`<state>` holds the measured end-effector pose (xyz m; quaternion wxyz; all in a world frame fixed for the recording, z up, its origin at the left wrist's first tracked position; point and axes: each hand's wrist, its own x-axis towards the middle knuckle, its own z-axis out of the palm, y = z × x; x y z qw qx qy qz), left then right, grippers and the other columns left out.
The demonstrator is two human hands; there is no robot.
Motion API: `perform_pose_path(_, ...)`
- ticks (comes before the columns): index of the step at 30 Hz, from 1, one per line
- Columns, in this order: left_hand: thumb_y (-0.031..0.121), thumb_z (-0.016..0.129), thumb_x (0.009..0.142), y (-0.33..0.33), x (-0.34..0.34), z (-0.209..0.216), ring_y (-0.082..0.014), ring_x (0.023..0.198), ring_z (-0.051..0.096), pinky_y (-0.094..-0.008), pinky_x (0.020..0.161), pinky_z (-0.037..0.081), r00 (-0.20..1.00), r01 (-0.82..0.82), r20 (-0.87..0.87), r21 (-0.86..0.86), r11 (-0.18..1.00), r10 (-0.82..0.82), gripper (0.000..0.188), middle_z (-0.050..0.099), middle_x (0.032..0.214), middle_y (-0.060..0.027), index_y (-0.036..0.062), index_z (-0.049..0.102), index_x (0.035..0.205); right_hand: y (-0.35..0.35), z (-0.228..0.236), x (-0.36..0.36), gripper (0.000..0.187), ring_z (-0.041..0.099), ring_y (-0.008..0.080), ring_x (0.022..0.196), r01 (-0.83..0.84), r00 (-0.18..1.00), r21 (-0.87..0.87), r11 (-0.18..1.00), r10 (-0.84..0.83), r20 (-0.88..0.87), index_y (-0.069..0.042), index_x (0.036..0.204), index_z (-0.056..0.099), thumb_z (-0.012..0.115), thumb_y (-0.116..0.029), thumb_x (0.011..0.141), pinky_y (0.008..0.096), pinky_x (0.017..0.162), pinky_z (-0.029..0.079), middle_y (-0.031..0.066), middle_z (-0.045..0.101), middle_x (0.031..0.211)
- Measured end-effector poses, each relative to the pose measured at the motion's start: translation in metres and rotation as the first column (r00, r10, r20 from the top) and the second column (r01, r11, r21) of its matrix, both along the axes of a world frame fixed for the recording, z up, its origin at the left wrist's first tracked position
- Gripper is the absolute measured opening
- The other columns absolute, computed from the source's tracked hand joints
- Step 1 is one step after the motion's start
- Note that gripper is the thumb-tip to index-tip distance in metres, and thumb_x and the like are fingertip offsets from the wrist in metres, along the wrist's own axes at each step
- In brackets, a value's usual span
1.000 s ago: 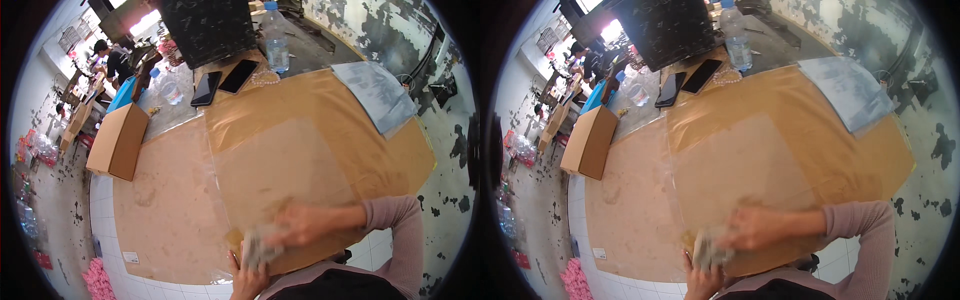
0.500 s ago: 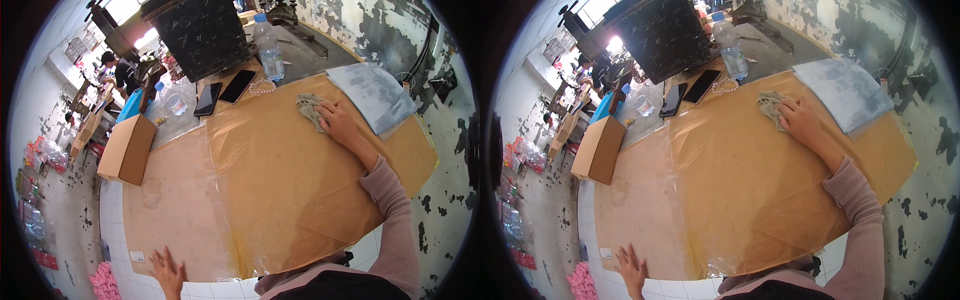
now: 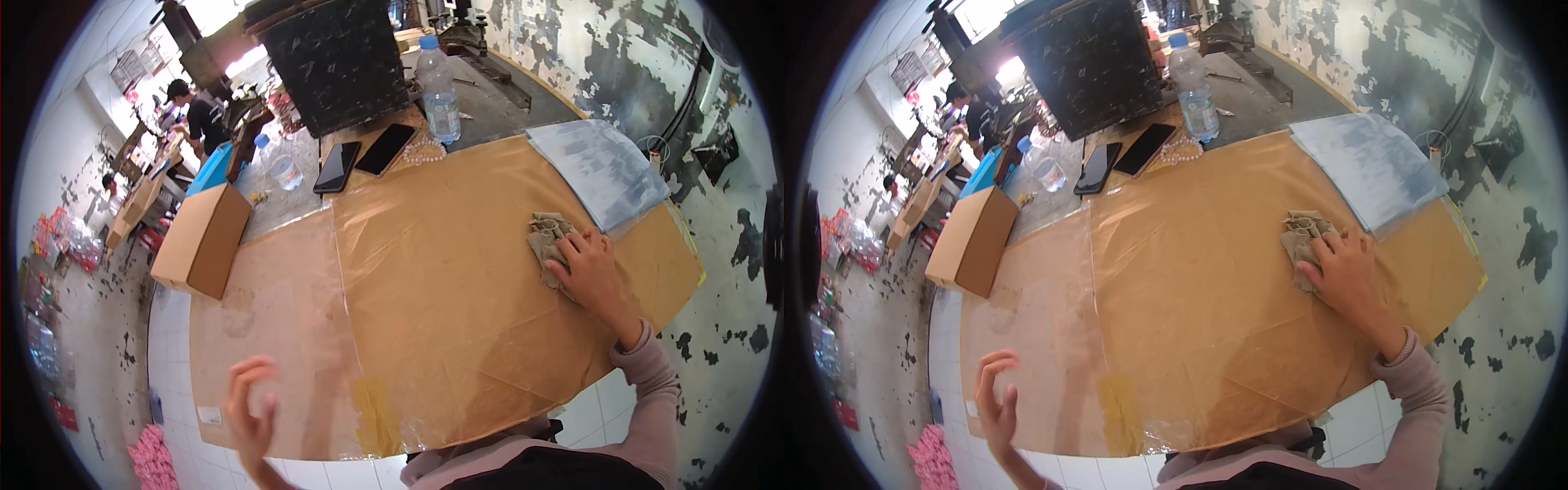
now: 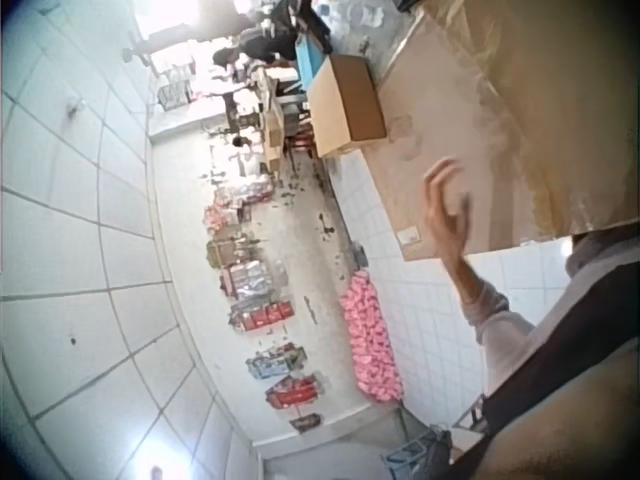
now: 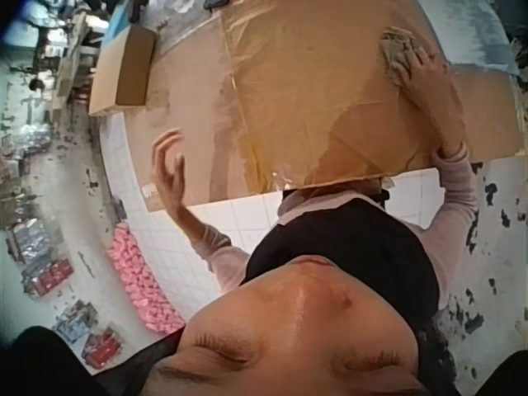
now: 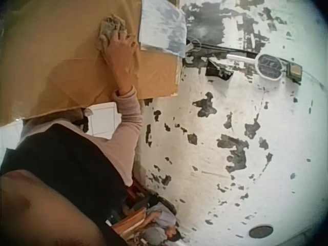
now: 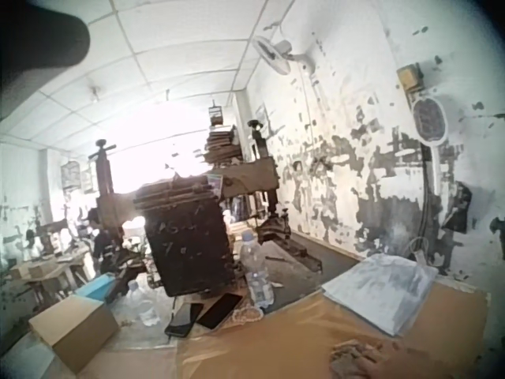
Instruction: The person separates plastic sheets and then wipes them down one by one on the table using a cloth.
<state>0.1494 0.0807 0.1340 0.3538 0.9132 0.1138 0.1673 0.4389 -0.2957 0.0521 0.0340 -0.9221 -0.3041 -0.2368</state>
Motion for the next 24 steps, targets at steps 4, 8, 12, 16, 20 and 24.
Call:
perform_pose_path(4, 0.034, 0.055, 0.09, -0.103, 0.077, 0.027, -0.0198, 0.066, 0.05, -0.0303, 0.059, 0.042, 0.27, 0.832, 0.608, -0.538, -0.138, -0.747, 0.029, 0.053, 0.081, -0.0095, 0.0058, 0.056, 0.083, 0.011, -0.008, 0.007, 0.036, 0.046, 0.0284, 0.096, 0.017, 1.0, 0.061, 0.998, -0.018, 0.014, -0.005, 0.094, 0.057, 0.065, -0.035, 0.076, 0.0416, 0.085, 0.034, 0.0092, 0.056, 0.097)
perform_pose_path(8, 0.055, 0.045, 0.088, -0.186, 0.078, 0.044, -0.0157, 0.067, 0.045, -0.0245, 0.056, 0.035, 0.455, 0.85, 0.798, -0.522, -0.073, -0.395, 0.051, 0.049, 0.077, -0.0055, 0.0063, 0.056, 0.078, 0.011, -0.017, 0.014, 0.032, 0.046, 0.0284, 0.098, 0.051, 0.999, 0.082, 0.995, -0.05, -0.013, -0.004, 0.091, 0.055, 0.064, -0.032, 0.077, 0.0412, 0.085, 0.034, 0.0098, 0.055, 0.097)
perform_pose_path(12, 0.053, 0.05, 0.086, -0.209, 0.085, 0.05, -0.0143, 0.061, 0.044, -0.023, 0.05, 0.033, 0.459, 0.888, 0.877, -0.456, 0.053, -0.142, 0.051, 0.047, 0.072, -0.0045, 0.0046, 0.057, 0.072, 0.011, -0.014, 0.011, 0.029, 0.047, 0.0282, 0.099, 0.044, 0.999, 0.11, 0.993, -0.045, 0.001, -0.004, 0.091, 0.054, 0.064, -0.028, 0.078, 0.0408, 0.084, 0.034, 0.0096, 0.054, 0.096)
perform_pose_path(16, 0.045, 0.063, 0.082, -0.188, 0.084, 0.046, -0.0141, 0.064, 0.044, -0.0234, 0.052, 0.033, 0.435, 0.887, 0.848, -0.461, -0.015, -0.302, 0.042, 0.047, 0.075, -0.0042, 0.0047, 0.057, 0.072, 0.011, -0.016, 0.01, 0.027, 0.046, 0.0283, 0.1, 0.036, 0.999, 0.122, 0.992, -0.035, -0.012, -0.005, 0.09, 0.054, 0.064, -0.027, 0.078, 0.0409, 0.085, 0.034, 0.0096, 0.055, 0.095)
perform_pose_path(20, 0.035, 0.067, 0.082, -0.174, 0.079, 0.037, -0.014, 0.07, 0.045, -0.0223, 0.054, 0.032, 0.423, 0.857, 0.812, -0.502, -0.112, -0.403, 0.032, 0.049, 0.079, -0.004, 0.006, 0.056, 0.075, -0.013, -0.005, 0.027, 0.029, 0.049, 0.029, 0.098, -0.05, 0.962, 0.302, 0.952, 0.128, -0.243, -0.001, 0.094, 0.057, 0.066, -0.024, 0.078, 0.0381, 0.084, 0.038, 0.011, 0.056, 0.099)
perform_pose_path(24, 0.03, 0.066, 0.084, -0.175, 0.07, 0.04, -0.0142, 0.073, 0.048, -0.0224, 0.057, 0.036, 0.458, 0.817, 0.827, -0.536, -0.213, -0.324, 0.026, 0.053, 0.081, -0.0062, 0.0059, 0.057, 0.078, -0.043, 0.017, 0.045, 0.028, 0.052, 0.0305, 0.094, 0.318, 0.747, 0.687, 0.653, 0.274, -0.606, 0.001, 0.096, 0.061, 0.066, -0.021, 0.078, 0.0355, 0.083, 0.043, 0.0131, 0.059, 0.098)
